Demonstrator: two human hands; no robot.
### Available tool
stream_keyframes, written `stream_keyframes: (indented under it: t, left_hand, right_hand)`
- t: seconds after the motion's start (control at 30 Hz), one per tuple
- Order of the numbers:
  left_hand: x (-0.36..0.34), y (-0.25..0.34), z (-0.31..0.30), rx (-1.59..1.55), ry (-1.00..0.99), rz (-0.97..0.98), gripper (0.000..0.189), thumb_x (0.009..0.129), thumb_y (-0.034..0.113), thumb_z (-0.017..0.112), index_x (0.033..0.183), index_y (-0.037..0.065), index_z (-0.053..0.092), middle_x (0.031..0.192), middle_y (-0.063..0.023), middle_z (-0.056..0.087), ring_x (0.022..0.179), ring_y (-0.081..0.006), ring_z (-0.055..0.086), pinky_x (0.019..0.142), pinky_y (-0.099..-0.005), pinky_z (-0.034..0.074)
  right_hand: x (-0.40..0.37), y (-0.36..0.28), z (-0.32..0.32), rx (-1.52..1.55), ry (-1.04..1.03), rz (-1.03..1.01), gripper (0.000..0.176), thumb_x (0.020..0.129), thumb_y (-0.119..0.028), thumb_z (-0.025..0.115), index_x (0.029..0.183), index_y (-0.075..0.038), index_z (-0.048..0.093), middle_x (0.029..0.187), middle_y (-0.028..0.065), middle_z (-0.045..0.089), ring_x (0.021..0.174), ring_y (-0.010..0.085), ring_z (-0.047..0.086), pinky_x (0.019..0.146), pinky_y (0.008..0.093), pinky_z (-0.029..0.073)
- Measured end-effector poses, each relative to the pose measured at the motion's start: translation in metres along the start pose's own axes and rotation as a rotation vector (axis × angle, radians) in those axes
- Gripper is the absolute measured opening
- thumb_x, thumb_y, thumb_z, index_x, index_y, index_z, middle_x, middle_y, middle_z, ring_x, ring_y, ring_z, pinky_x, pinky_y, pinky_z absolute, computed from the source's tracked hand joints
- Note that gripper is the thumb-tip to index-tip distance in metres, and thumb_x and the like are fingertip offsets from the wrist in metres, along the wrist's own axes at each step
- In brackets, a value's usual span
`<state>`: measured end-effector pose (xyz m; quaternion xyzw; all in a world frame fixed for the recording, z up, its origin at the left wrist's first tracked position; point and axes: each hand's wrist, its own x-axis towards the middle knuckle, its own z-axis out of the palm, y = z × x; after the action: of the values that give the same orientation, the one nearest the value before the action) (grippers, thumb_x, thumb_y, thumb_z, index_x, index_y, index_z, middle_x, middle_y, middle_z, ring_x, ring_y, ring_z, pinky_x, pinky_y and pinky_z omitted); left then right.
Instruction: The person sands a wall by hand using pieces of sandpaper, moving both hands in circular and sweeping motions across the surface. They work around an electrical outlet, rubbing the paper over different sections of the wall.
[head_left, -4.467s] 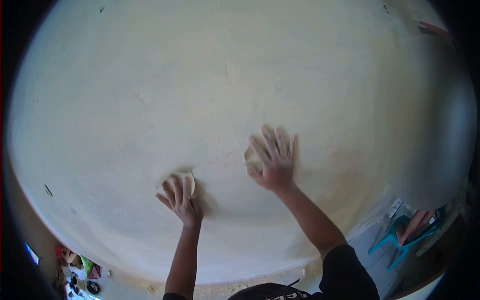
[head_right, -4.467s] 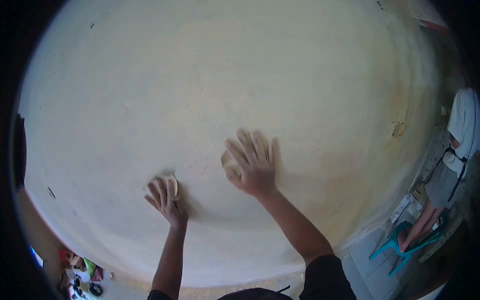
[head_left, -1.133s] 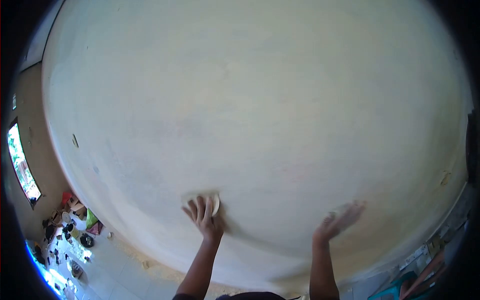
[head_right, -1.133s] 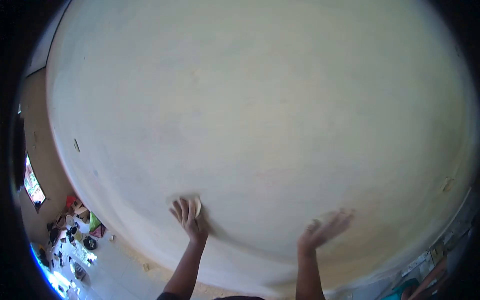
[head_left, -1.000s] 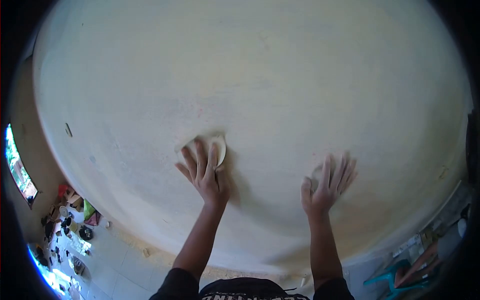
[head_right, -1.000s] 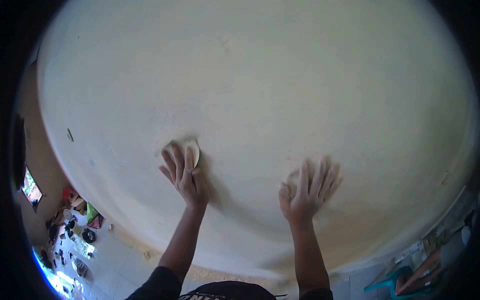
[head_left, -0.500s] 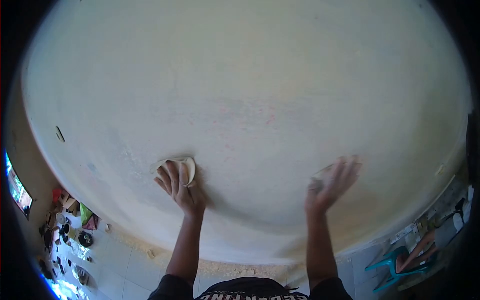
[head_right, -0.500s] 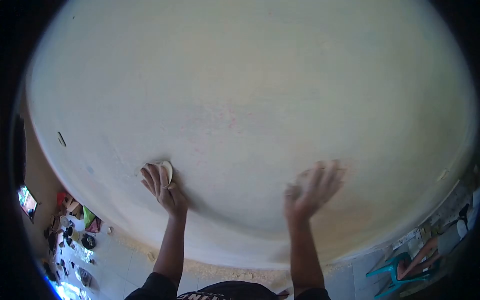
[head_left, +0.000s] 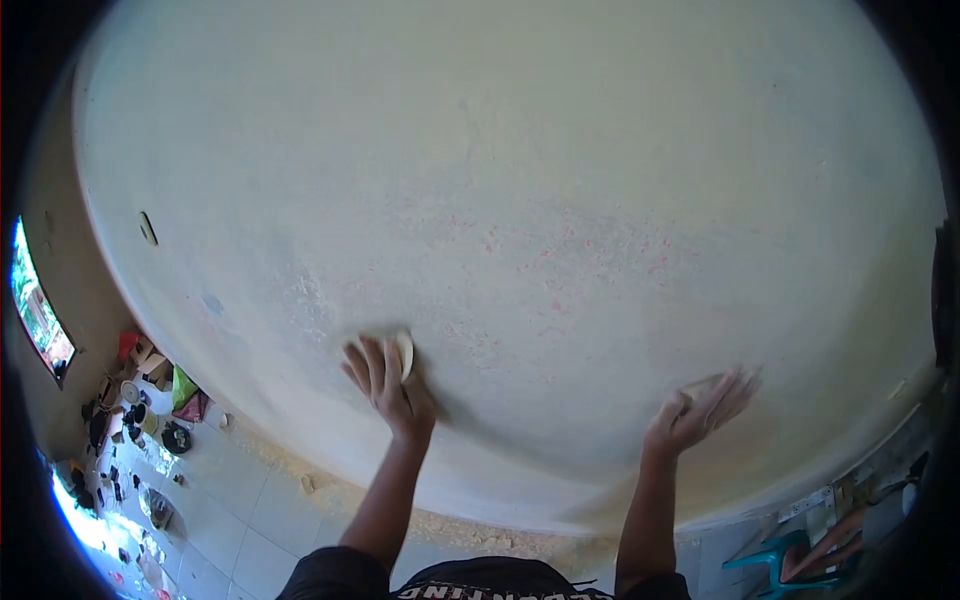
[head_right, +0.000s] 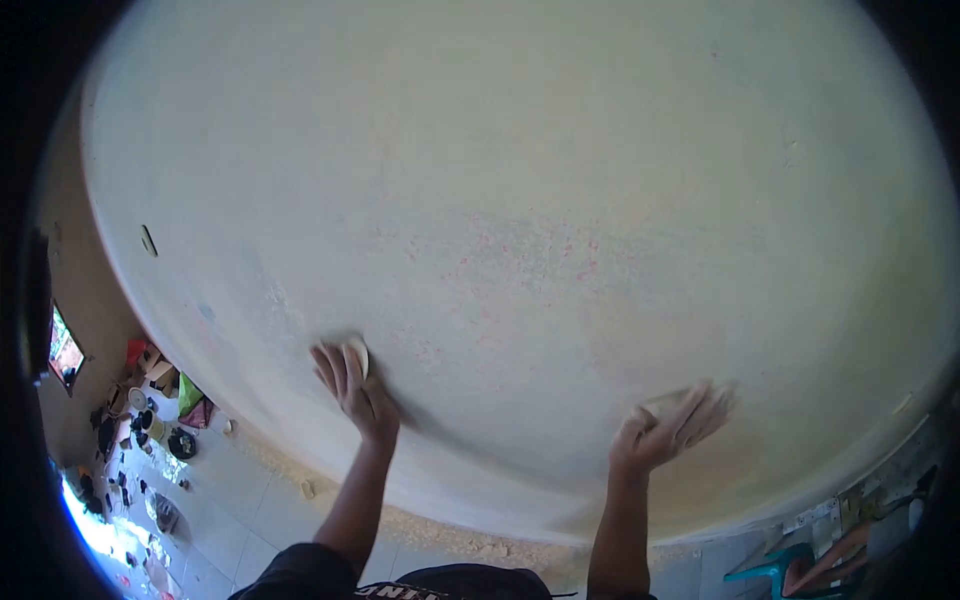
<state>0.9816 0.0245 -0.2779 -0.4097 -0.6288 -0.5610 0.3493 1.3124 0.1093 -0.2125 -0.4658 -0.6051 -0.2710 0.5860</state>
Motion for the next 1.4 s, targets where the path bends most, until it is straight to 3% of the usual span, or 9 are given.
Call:
stream_keyframes:
  t: [0.07,0.23,0.33,0.47,0.73,0.87,1.17,1.3,1.4]
  left_hand:
    - [-0.049,-0.012,0.005,-0.004,-0.025,-0.105,0.048,0.099,0.021,0.034,0.143,0.001,0.042,0.155,-0.0210,0.027,0.146,-0.0433,0.012,0.114,-0.0604,0.005]
    - [0.007,0.022,0.001,-0.037,0.036,-0.017,0.047,0.098,0.017,0.033,0.141,0.000,0.045,0.154,-0.0210,0.029,0.145,-0.0434,0.013,0.114,-0.0608,0.005]
    - [0.030,-0.008,-0.008,-0.043,0.028,0.108,0.040,0.095,0.013,0.042,0.133,0.003,0.053,0.148,-0.0242,0.037,0.143,-0.0470,0.017,0.112,-0.0650,0.002]
    - [-0.050,-0.098,-0.023,0.039,-0.067,-0.113,0.045,0.088,0.003,0.048,0.132,0.005,0.054,0.144,-0.0251,0.042,0.142,-0.0475,0.022,0.112,-0.0661,0.003]
    - [0.128,-0.171,-0.071,-0.001,0.052,-0.043,0.044,0.097,0.019,0.037,0.136,0.007,0.053,0.149,-0.0189,0.040,0.145,-0.0398,0.020,0.114,-0.0598,0.002]
    - [0.048,-0.303,-0.076,0.062,-0.047,-0.062,0.044,0.095,0.017,0.041,0.137,0.005,0.051,0.147,-0.0210,0.040,0.144,-0.0421,0.022,0.114,-0.0620,0.003]
    - [0.181,-0.327,-0.106,-0.107,-0.002,-0.026,0.041,0.097,0.020,0.042,0.133,0.006,0.055,0.148,-0.0185,0.041,0.144,-0.0441,0.017,0.112,-0.0642,-0.001]
    - [0.104,-0.396,-0.096,0.035,-0.072,0.040,0.047,0.102,0.028,0.030,0.138,0.007,0.052,0.151,-0.0169,0.036,0.146,-0.0405,0.016,0.114,-0.0602,-0.001]
    - [0.160,-0.367,-0.109,-0.139,-0.017,-0.009,0.047,0.102,0.031,0.031,0.138,0.008,0.052,0.152,-0.0167,0.036,0.146,-0.0403,0.015,0.114,-0.0602,-0.002]
  right_hand:
    - [-0.050,0.009,0.016,0.015,0.073,0.179,0.075,0.095,-0.055,0.033,0.146,0.000,0.030,0.152,0.0317,0.019,0.141,0.0522,0.015,0.108,0.0694,0.008]
    - [-0.070,-0.051,0.020,-0.016,-0.043,-0.056,0.080,0.096,-0.062,0.027,0.148,-0.001,0.030,0.153,0.0276,0.022,0.142,0.0483,0.016,0.110,0.0657,0.010]
    - [-0.004,-0.060,0.012,0.012,-0.029,-0.033,0.080,0.097,-0.062,0.026,0.148,0.000,0.028,0.153,0.0275,0.022,0.142,0.0486,0.016,0.111,0.0650,0.010]
    - [-0.081,-0.063,0.033,0.045,0.057,0.110,0.080,0.098,-0.060,0.028,0.149,0.002,0.024,0.154,0.0276,0.021,0.142,0.0498,0.016,0.111,0.0638,0.010]
    - [-0.025,-0.232,0.038,-0.020,0.028,-0.002,0.070,0.097,-0.043,0.042,0.147,0.004,0.027,0.154,0.0245,0.023,0.143,0.0454,0.019,0.114,0.0585,0.013]
    - [-0.121,-0.265,0.089,-0.044,0.175,0.256,0.061,0.099,-0.031,0.037,0.148,0.003,0.026,0.155,0.0250,0.022,0.144,0.0427,0.018,0.115,0.0558,0.014]
    - [-0.045,-0.405,0.081,-0.005,-0.016,0.033,0.071,0.095,-0.042,0.041,0.148,0.003,0.026,0.154,0.0278,0.020,0.143,0.0477,0.017,0.113,0.0613,0.010]
    - [-0.160,-0.407,0.125,0.002,0.064,0.278,0.073,0.093,-0.046,0.043,0.146,0.003,0.031,0.153,0.0291,0.023,0.142,0.0493,0.019,0.112,0.0622,0.011]
    - [-0.163,-0.454,0.118,0.044,-0.032,0.103,0.069,0.091,-0.045,0.046,0.142,0.001,0.038,0.152,0.0264,0.027,0.140,0.0520,0.019,0.111,0.0649,0.013]
